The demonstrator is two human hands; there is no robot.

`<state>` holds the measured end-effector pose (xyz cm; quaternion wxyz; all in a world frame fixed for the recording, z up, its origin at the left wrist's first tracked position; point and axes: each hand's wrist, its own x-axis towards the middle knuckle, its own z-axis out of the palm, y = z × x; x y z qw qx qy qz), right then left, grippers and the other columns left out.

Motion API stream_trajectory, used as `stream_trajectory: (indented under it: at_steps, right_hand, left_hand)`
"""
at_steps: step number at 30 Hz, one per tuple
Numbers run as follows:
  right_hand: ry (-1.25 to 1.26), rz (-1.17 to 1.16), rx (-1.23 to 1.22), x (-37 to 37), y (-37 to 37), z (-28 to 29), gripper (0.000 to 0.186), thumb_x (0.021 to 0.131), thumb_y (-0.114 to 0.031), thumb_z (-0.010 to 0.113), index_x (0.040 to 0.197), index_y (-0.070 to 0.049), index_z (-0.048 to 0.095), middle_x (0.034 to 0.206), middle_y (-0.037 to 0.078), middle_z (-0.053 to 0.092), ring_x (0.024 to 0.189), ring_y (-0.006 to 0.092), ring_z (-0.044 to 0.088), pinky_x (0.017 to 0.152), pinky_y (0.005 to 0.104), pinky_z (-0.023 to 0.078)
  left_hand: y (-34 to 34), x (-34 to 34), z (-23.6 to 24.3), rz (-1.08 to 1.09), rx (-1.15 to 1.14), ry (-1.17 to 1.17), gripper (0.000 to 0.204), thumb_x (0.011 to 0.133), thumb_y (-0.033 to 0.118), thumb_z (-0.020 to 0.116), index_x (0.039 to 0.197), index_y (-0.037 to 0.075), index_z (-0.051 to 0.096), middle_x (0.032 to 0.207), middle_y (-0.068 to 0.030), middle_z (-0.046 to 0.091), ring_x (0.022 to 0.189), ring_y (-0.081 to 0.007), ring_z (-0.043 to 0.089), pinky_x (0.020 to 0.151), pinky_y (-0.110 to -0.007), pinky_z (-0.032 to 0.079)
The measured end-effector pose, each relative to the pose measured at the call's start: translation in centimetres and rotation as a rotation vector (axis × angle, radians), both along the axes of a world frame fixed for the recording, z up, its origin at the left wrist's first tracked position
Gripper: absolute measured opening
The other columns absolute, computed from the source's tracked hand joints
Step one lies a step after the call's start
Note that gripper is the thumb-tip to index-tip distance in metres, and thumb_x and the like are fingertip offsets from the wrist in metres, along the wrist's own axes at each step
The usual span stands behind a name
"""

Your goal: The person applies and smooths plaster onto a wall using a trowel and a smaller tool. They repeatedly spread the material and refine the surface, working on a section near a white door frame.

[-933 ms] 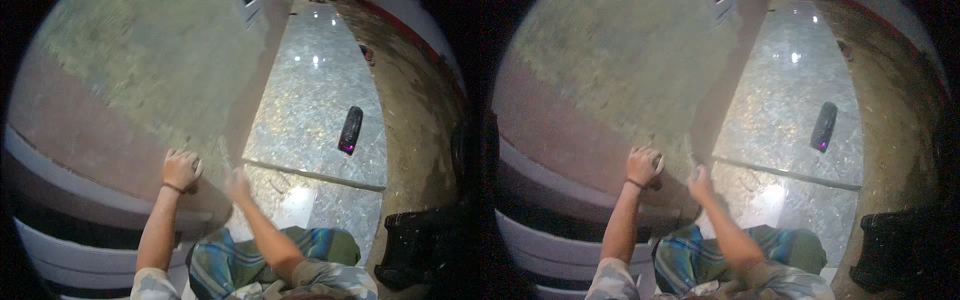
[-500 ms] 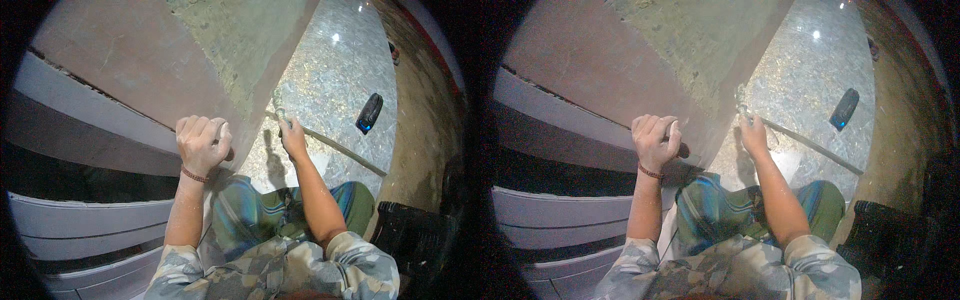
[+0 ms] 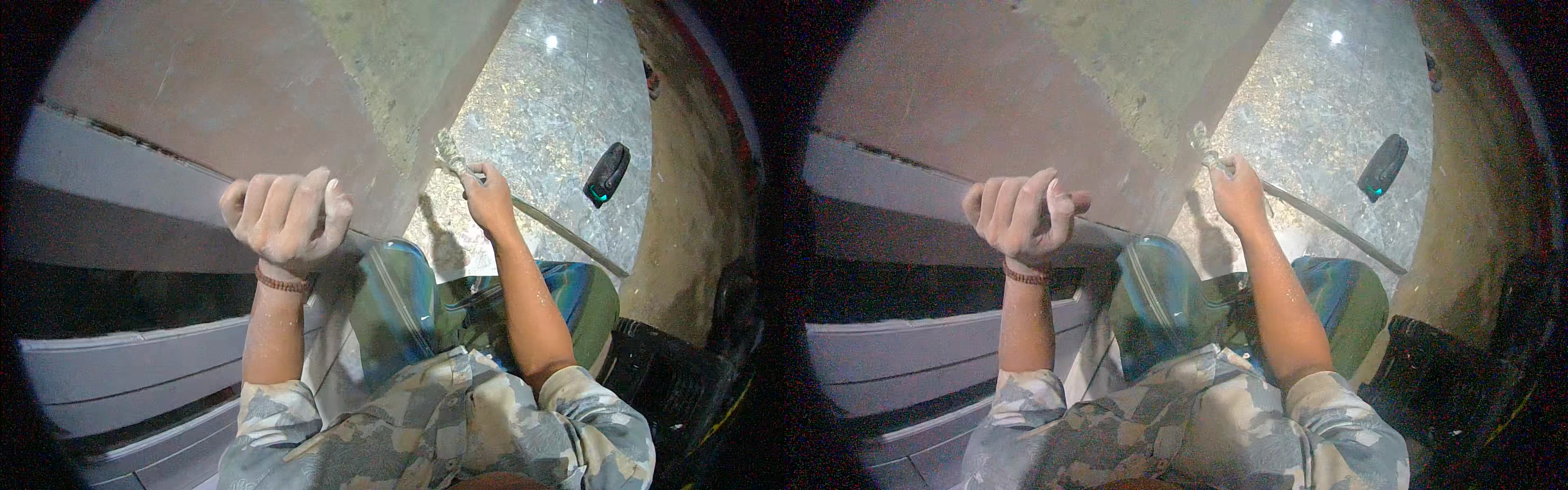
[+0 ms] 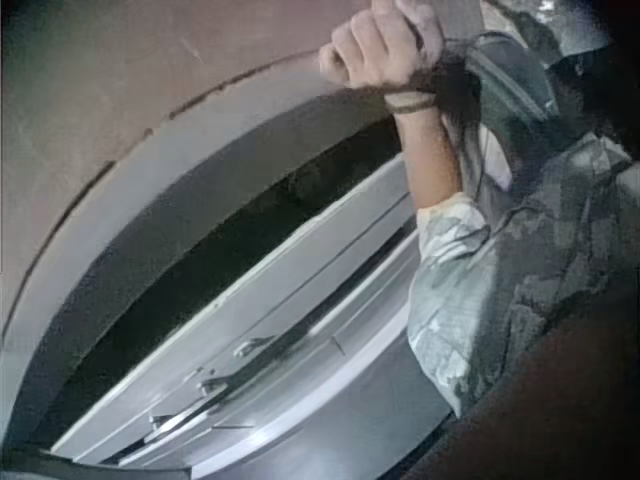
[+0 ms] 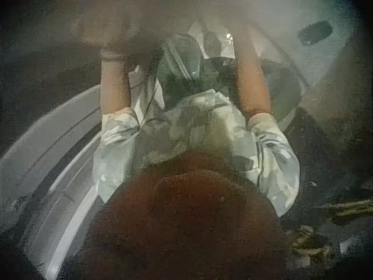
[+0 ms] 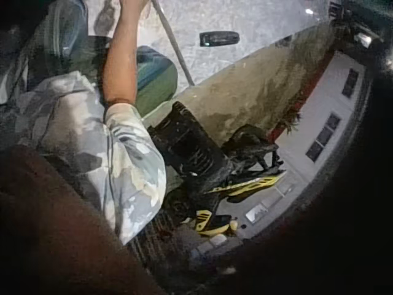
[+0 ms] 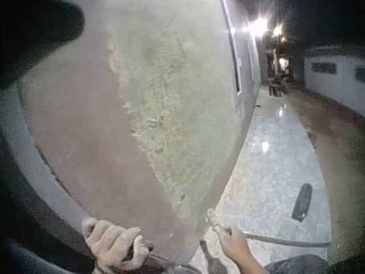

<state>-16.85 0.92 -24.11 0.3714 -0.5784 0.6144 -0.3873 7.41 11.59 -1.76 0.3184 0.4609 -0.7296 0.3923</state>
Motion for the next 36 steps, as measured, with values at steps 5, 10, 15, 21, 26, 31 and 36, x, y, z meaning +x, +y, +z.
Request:
stream_trajectory:
  at_steps: [5,10,15,21,26,31,36]
  right_hand:
    - [0.086,0.068,-0.005,2.1,-1.3,3.0,0.037,0.091,-0.028,0.067,0.113,0.002,0.068,0.101,0.027,0.071,0.097,0.0423,0.068,0.087,0.0443,0.052]
    - [0.056,0.203,0.054,1.5,-2.4,4.5,0.041,0.091,-0.028,0.06,0.119,0.002,0.066,0.116,0.03,0.069,0.113,0.0465,0.064,0.098,0.0485,0.05]
    - [0.196,0.25,0.093,0.3,-2.6,8.6,0.041,0.092,-0.026,0.059,0.121,0.001,0.068,0.119,0.029,0.069,0.116,0.0459,0.064,0.101,0.0513,0.05]
    - [0.226,0.206,0.074,0.8,-4.2,7.9,0.039,0.091,-0.024,0.058,0.116,0.003,0.069,0.115,0.031,0.07,0.11,0.0438,0.068,0.097,0.0485,0.052]
    - [0.228,0.234,0.026,0.4,-4.8,7.0,0.039,0.091,-0.024,0.06,0.115,0.005,0.069,0.11,0.031,0.071,0.11,0.0415,0.069,0.094,0.0473,0.052]
    - [0.202,0.22,0.013,-1.1,-5.7,10.3,0.04,0.09,-0.023,0.061,0.116,0.006,0.071,0.114,0.03,0.071,0.109,0.0435,0.069,0.095,0.0476,0.052]
    - [0.367,0.323,0.045,1.7,-5.6,9.2,0.042,0.089,-0.023,0.061,0.119,0.006,0.068,0.117,0.031,0.069,0.11,0.0442,0.068,0.096,0.0471,0.052]
  left_hand:
    - [0.1,-0.1,0.0,0.037,0.011,-0.063,0.015,0.082,0.029,0.073,0.076,0.015,0.071,0.064,0.0037,0.058,0.061,-0.0156,0.054,0.076,-0.035,0.037]
    - [-0.1,-0.2,-0.5,0.042,0.01,-0.032,0.013,0.08,0.024,0.073,0.072,0.015,0.068,0.065,0.0033,0.059,0.062,-0.0163,0.055,0.075,-0.033,0.037]
    - [-0.3,-0.6,-0.2,0.1,0.0,-0.06,0.007,0.074,0.019,0.073,0.07,0.015,0.068,0.064,0.0022,0.058,0.062,-0.0163,0.055,0.074,-0.033,0.037]
    - [-0.1,-1.1,-0.6,0.111,0.036,-0.067,0.019,0.085,0.029,0.072,0.074,0.013,0.069,0.067,0.0021,0.061,0.063,-0.0176,0.056,0.074,-0.034,0.039]
    - [-0.1,-0.4,-1.0,0.08,0.013,-0.053,0.016,0.082,0.027,0.073,0.073,0.014,0.068,0.066,0.0017,0.06,0.062,-0.0175,0.055,0.073,-0.034,0.038]
    - [-0.1,-0.2,-0.8,0.068,-0.008,-0.065,0.007,0.075,0.019,0.071,0.07,0.015,0.067,0.062,0.0034,0.055,0.06,-0.0153,0.054,0.07,-0.034,0.036]
    - [-0.1,-0.6,-0.4,0.085,-0.007,-0.036,0.012,0.078,0.023,0.071,0.071,0.015,0.067,0.064,0.0028,0.057,0.06,-0.0161,0.054,0.071,-0.034,0.037]
